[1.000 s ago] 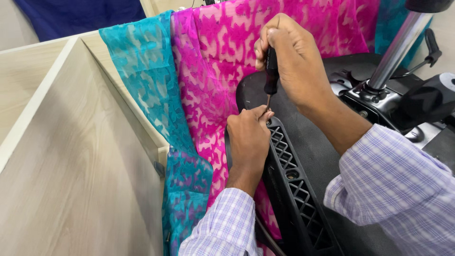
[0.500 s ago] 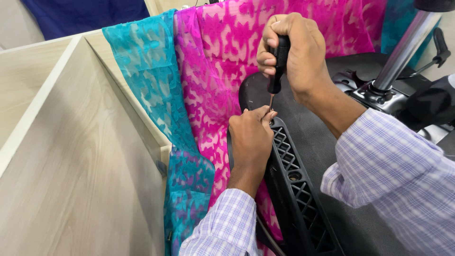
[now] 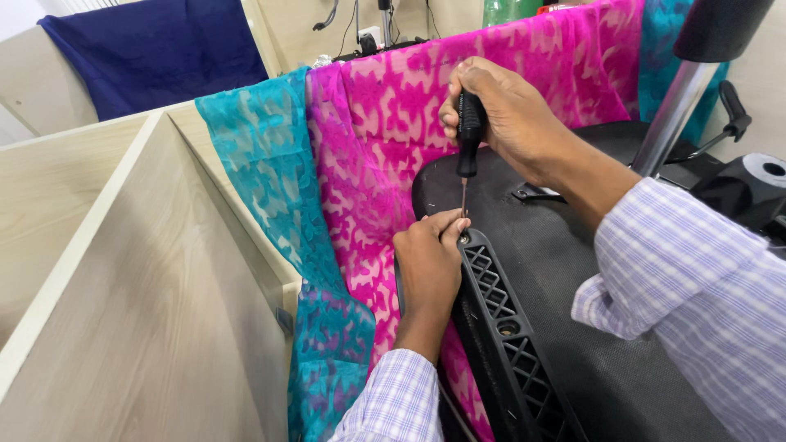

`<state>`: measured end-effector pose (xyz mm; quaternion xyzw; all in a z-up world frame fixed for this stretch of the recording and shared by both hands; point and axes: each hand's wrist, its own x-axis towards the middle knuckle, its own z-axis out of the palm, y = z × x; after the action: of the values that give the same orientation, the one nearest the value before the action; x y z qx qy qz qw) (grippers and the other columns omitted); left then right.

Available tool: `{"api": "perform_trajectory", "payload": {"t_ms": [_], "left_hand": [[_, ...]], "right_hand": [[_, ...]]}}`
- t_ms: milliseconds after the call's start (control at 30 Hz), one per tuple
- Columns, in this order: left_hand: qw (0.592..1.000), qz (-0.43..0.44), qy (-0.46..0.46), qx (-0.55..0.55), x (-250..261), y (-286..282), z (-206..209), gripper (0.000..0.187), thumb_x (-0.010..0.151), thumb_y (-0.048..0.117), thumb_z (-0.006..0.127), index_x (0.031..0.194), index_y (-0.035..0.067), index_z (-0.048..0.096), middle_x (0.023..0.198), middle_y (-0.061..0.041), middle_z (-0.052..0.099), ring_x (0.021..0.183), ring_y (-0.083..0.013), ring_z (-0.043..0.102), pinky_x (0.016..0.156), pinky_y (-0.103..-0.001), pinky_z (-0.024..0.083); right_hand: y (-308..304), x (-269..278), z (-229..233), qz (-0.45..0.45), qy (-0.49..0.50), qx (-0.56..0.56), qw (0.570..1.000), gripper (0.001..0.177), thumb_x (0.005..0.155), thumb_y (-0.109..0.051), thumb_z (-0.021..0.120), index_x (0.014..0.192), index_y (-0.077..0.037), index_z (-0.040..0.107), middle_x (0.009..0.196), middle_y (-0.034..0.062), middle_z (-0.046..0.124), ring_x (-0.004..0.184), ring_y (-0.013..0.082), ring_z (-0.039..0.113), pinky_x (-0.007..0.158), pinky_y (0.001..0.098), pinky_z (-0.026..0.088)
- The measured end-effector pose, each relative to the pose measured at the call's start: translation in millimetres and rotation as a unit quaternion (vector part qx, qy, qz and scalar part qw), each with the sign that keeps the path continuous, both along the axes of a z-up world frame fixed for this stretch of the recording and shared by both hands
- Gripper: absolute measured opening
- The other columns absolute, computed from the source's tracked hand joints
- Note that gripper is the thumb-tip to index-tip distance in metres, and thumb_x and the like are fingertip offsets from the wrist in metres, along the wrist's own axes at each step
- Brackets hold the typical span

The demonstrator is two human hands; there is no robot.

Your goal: The person uses a screwdriver to tighten screws into a black plastic chair armrest attached to an overturned chair base. The hands hold the armrest steady while turning the screwdriver repeatedly to secure the fasteners.

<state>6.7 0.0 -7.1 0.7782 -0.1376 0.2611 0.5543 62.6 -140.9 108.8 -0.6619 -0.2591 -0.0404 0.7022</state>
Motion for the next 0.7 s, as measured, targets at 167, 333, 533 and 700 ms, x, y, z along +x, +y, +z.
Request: {"api": "perform_trajectory", "payload": {"t_ms": [167,333,533,700], "left_hand": [[0.992,-0.076,0.099,-0.019,9,9,-1,0.021,0.092,0.008,0.069,0.111,0.007,0.077,0.092,-0.009,0.081,0.078,-0.0165,0.079,0.073,-0.029,0.060],[0.990,-0.091,0.103,-0.022,14,9,2,0.018,0.090,0.008,0.071,0.106,0.005,0.079,0.089,-0.011,0.081,0.078,-0.0143,0.079,0.074,-0.027,0.059],[0.987,-0.064,0.149,-0.006,2,8,16,0.016,0.091,0.012,0.070,0.103,0.008,0.080,0.085,-0.010,0.081,0.073,-0.0145,0.077,0.068,-0.029,0.057],[0.984,-0.038,0.169,0.033,-1,7,15,0.016,0.092,0.014,0.071,0.104,0.011,0.080,0.086,-0.012,0.079,0.070,-0.0216,0.076,0.066,-0.036,0.056]], "right_hand": [[-1,-14,-2,-0.013,-0.025,-0.017,0.999,0.029,0.110,-0.040,0.040,0.111,-0.014,0.052,0.098,0.0039,0.061,0.091,0.0144,0.063,0.084,0.0316,0.057],[3,-16,1,-0.017,-0.008,-0.009,1.000,0.026,0.109,-0.036,0.047,0.114,-0.012,0.055,0.103,0.0052,0.064,0.092,0.0137,0.064,0.088,0.0315,0.057],[-1,-25,8,-0.121,-0.021,-0.112,0.986,0.035,0.105,-0.038,0.054,0.123,-0.011,0.066,0.104,-0.0018,0.067,0.094,0.0064,0.063,0.079,0.0226,0.049],[3,-35,0,-0.202,-0.107,-0.118,0.966,0.033,0.108,-0.034,0.058,0.131,-0.012,0.069,0.100,-0.0031,0.064,0.092,0.0057,0.056,0.081,0.0219,0.047]]}}
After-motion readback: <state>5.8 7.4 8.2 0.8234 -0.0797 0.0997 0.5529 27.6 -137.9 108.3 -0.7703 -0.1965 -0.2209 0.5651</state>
